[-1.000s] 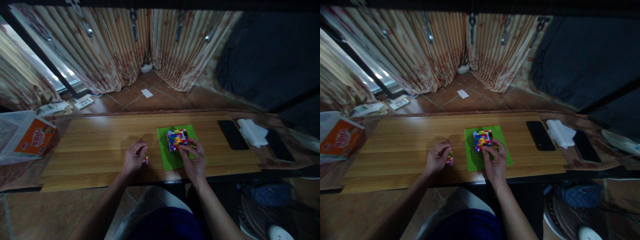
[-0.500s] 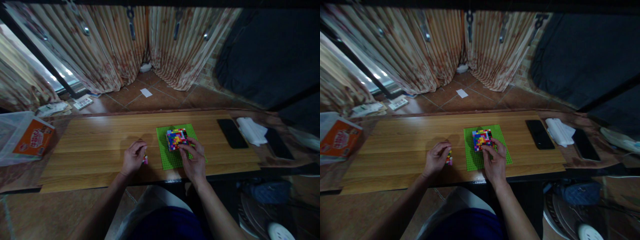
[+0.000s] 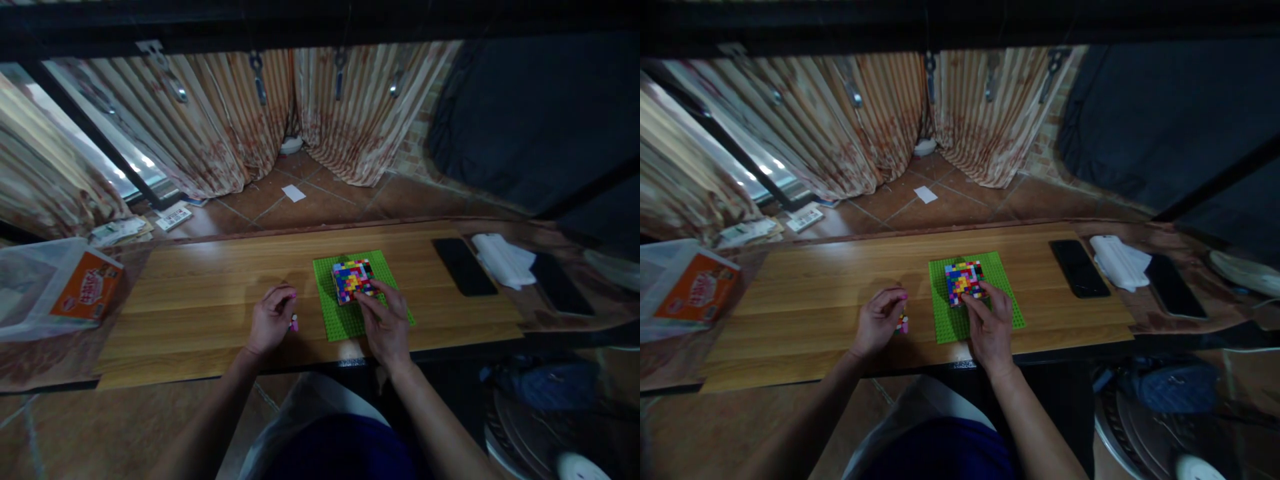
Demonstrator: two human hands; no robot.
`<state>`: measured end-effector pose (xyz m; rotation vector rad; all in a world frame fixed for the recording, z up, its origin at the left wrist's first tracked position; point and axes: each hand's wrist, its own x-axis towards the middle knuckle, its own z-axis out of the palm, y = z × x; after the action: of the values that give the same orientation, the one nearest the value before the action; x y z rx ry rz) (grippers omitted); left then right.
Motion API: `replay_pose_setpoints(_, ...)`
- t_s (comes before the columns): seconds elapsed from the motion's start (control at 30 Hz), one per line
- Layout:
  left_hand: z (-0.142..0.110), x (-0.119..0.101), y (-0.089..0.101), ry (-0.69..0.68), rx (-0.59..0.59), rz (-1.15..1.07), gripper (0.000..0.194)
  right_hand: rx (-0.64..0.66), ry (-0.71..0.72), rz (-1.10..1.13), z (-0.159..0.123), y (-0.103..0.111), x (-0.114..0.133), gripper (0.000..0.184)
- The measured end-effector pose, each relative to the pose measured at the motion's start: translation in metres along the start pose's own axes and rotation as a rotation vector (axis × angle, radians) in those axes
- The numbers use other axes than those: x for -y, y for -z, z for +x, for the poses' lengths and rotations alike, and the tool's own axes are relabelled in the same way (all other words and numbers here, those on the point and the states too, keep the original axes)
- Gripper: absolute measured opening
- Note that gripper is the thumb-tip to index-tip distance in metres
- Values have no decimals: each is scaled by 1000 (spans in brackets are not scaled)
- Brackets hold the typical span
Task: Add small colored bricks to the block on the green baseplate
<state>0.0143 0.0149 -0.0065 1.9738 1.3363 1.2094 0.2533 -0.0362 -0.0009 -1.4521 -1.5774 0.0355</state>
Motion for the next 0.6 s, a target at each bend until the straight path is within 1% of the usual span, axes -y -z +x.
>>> replay_pose_setpoints(0.07, 1, -6, 1, 10, -3, 6, 11, 0, -39, 45, -2, 4, 0, 22)
replay_pose_setpoints(0.17, 0, -16, 1, 75, 6, -40, 14, -62, -137, 88, -4, 16, -3, 22)
replay_pose_setpoints(0.23, -1, -23, -2, 106, 32, -74, 15, -102, -197, 78, -4, 27, -11, 21)
replay_pose_setpoints(0.3, -3, -31, -6, 93, 40, -72, 15, -121, -240, 30, -6, 40, -23, 22)
replay_pose_setpoints(0.43, -3, -47, -17, 22, 33, -21, 13, -109, -310, -136, -15, 58, -62, 26)
replay_pose_setpoints(0.53, -2, -57, -25, -25, 80, 3, 9, -84, -291, -246, -26, 59, -86, 27)
replay_pose_setpoints(0.6, -1, -62, -31, -67, 113, 31, 9, -75, -250, -291, -31, 56, -94, 27)
